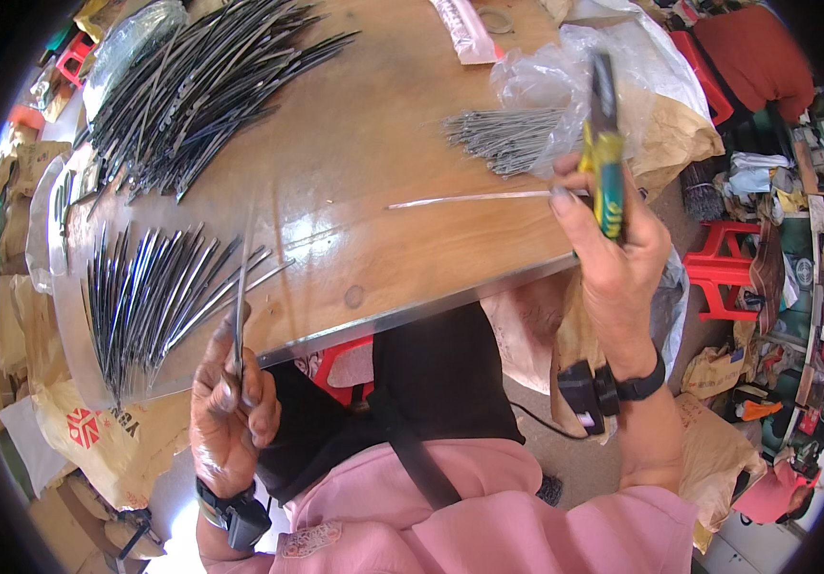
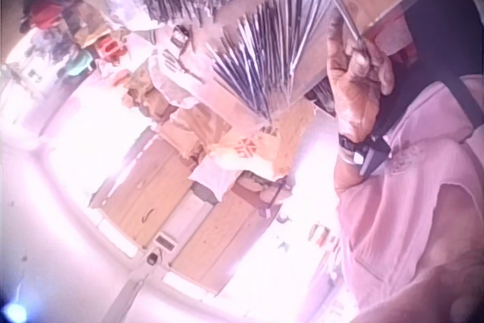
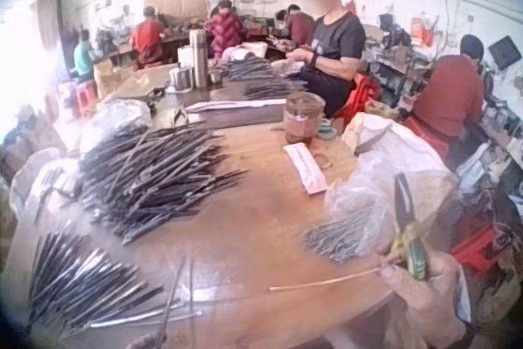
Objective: The person uses pliers to wrap and tighten a thin wire around a bundle of metal rods. They pick up individual rods from a large pile, align them, and secure them together using the wire.
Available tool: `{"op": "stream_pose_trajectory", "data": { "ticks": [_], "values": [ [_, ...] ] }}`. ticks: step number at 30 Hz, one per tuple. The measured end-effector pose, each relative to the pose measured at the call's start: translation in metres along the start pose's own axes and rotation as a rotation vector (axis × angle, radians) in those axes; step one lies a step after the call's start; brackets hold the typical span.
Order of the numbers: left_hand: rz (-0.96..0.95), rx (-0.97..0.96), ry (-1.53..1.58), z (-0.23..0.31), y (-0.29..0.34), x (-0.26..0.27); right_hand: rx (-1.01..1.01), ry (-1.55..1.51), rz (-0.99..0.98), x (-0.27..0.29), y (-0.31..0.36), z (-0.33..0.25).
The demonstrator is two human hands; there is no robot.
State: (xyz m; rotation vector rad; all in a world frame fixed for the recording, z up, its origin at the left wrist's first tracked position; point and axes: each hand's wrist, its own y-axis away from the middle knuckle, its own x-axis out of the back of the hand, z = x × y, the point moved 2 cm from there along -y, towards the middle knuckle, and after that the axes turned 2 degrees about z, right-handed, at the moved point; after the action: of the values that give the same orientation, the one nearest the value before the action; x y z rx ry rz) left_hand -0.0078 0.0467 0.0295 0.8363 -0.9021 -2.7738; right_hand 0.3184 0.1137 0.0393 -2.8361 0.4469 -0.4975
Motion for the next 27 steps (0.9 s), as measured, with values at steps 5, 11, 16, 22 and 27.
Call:
{"op": "stream_pose_trajectory", "data": {
  "ticks": [5,11,16,22,27],
  "values": [
    [-0.325,0.138,0.357,-0.016,0.005,0.002,-0.631,-0.926,0.06,0.002,0.032,0.029],
    [-0.461,0.276,0.314,-0.035,-0.008,-0.02,-0.706,-1.374,-0.108,-0.015,0.056,0.037],
    [-0.116,0.328,-0.08,-0.038,-0.008,-0.009,-0.443,-0.724,-0.21,-0.017,0.05,0.021],
    [-0.227,-0.166,-0.692,-0.049,0.0,0.0,-0.144,-0.282,-0.418,-0.007,0.039,0.003],
    [-0.285,0.182,-0.533,-0.05,-0.002,-0.006,0.239,0.09,-0.651,-0.041,0.036,-0.025]
  ]
}}
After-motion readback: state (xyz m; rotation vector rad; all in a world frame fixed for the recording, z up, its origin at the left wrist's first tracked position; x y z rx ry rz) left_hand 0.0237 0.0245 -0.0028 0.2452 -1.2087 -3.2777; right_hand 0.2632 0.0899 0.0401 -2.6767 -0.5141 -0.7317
